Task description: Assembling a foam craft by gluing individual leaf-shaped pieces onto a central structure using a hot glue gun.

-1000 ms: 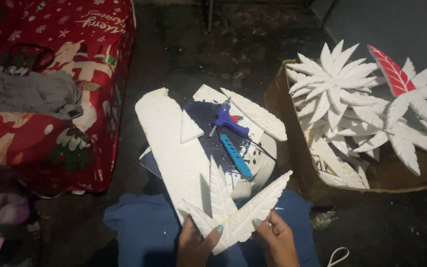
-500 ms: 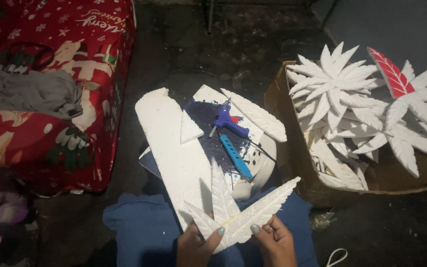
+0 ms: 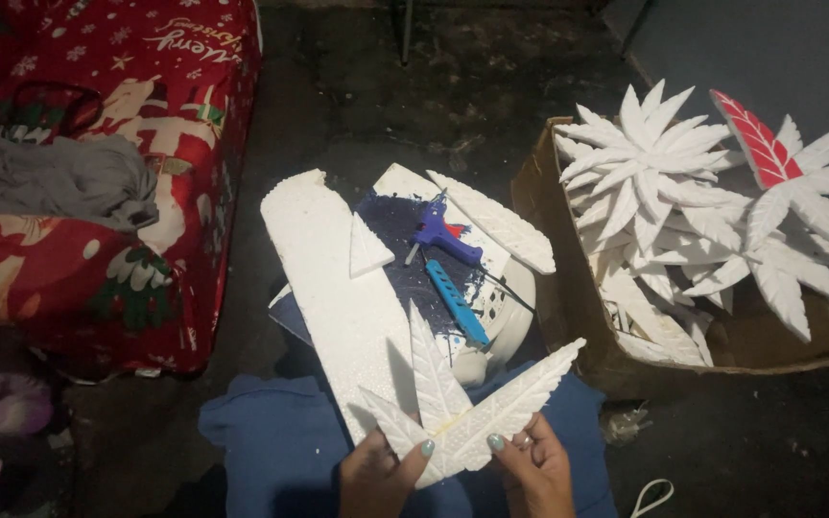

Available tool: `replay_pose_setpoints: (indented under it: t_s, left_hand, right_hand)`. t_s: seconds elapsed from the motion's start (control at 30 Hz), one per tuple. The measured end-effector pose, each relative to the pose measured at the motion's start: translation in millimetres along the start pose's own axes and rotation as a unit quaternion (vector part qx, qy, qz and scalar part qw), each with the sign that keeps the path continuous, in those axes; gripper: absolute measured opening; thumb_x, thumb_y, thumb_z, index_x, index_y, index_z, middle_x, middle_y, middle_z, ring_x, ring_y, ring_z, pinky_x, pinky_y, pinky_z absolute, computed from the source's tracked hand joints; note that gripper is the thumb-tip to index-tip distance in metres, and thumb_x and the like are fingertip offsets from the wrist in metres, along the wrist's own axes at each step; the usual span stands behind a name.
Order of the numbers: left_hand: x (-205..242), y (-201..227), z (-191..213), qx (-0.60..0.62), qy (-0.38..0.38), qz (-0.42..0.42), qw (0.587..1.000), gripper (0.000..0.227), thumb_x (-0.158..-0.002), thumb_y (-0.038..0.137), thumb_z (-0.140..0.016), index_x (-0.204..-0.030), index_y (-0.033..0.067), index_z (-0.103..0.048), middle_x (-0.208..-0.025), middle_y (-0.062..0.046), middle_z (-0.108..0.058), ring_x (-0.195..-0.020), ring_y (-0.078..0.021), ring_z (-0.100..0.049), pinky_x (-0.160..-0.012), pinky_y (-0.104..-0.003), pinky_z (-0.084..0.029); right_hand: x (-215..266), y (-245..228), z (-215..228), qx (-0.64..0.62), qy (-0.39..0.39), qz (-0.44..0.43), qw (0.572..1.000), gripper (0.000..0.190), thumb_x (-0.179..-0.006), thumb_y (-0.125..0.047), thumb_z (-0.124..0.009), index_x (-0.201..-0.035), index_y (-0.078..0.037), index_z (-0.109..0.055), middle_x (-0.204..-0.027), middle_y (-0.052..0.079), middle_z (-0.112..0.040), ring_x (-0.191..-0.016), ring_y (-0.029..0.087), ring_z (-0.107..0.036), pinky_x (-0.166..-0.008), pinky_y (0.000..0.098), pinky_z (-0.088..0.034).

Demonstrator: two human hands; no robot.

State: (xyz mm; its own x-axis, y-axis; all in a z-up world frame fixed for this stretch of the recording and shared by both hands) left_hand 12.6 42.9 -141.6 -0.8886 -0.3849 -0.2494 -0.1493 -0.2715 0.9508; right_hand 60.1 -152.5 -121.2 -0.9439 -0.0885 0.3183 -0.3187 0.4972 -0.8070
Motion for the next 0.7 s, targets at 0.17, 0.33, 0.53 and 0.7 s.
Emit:
replay_pose_setpoints:
  t_s: [0.17,0.33,0.53,0.7]
  left_hand:
    - [-4,16,10,0.029,0.011,0.1,0.994,0.027,-0.06,0.004,-0.079,-0.085,0.0004,-0.071,-0.062,-0.007,-0.075,-0.045,-0.01,-0.062,-0.045,-0.021,-0.053]
    - [-6,15,8,-0.019,0.003,0.042,0.999,0.024,-0.062,0.008,-0.078,-0.082,0.0041,-0.066,-0.066,-0.007,-0.075,-0.052,-0.0102,-0.072,-0.051,-0.022,-0.062]
    - [-7,22,10,0.009,-0.001,0.076,0.997,0.029,-0.061,0.005,-0.079,-0.087,0.0027,-0.066,-0.07,-0.009,-0.077,-0.057,-0.012,-0.075,-0.054,-0.023,-0.065]
    - [-5,8,8,0.019,0.0,0.042,0.999,0.02,-0.061,0.006,-0.077,-0.077,0.0039,-0.065,-0.058,-0.005,-0.071,-0.046,-0.0102,-0.065,-0.045,-0.021,-0.057]
  right_hand:
    - [5,-8,-12,-0.007,0.066,-0.039,0.997,0.053,-0.076,0.018,-0.049,-0.128,0.013,-0.043,-0.107,0.038,-0.061,-0.09,0.043,-0.061,-0.08,0.0511,-0.05]
    - [5,-4,-9,-0.01,0.041,-0.025,0.999,0.05,-0.076,0.018,-0.049,-0.125,0.014,-0.044,-0.104,0.038,-0.061,-0.089,0.043,-0.062,-0.08,0.0504,-0.051]
    - [3,1,-5,-0.031,0.028,-0.011,0.999,0.048,-0.076,0.02,-0.048,-0.122,0.007,-0.042,-0.102,0.035,-0.061,-0.09,0.04,-0.061,-0.081,0.0491,-0.049]
    - [8,-13,-23,-0.029,0.077,-0.054,0.995,0.053,-0.078,0.019,-0.042,-0.13,0.008,-0.041,-0.11,0.037,-0.057,-0.097,0.043,-0.057,-0.086,0.0504,-0.044]
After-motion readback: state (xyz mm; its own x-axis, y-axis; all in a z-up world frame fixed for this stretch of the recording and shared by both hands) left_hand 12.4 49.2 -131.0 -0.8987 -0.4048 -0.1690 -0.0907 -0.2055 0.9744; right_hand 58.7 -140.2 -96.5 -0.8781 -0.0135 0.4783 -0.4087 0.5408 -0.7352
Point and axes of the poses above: each hand's wrist, its own x-axis away from the middle knuckle, its own z-axis out of the back of the hand, y = z × x, the point moved 3 cm from there along -x, towards the middle knuckle
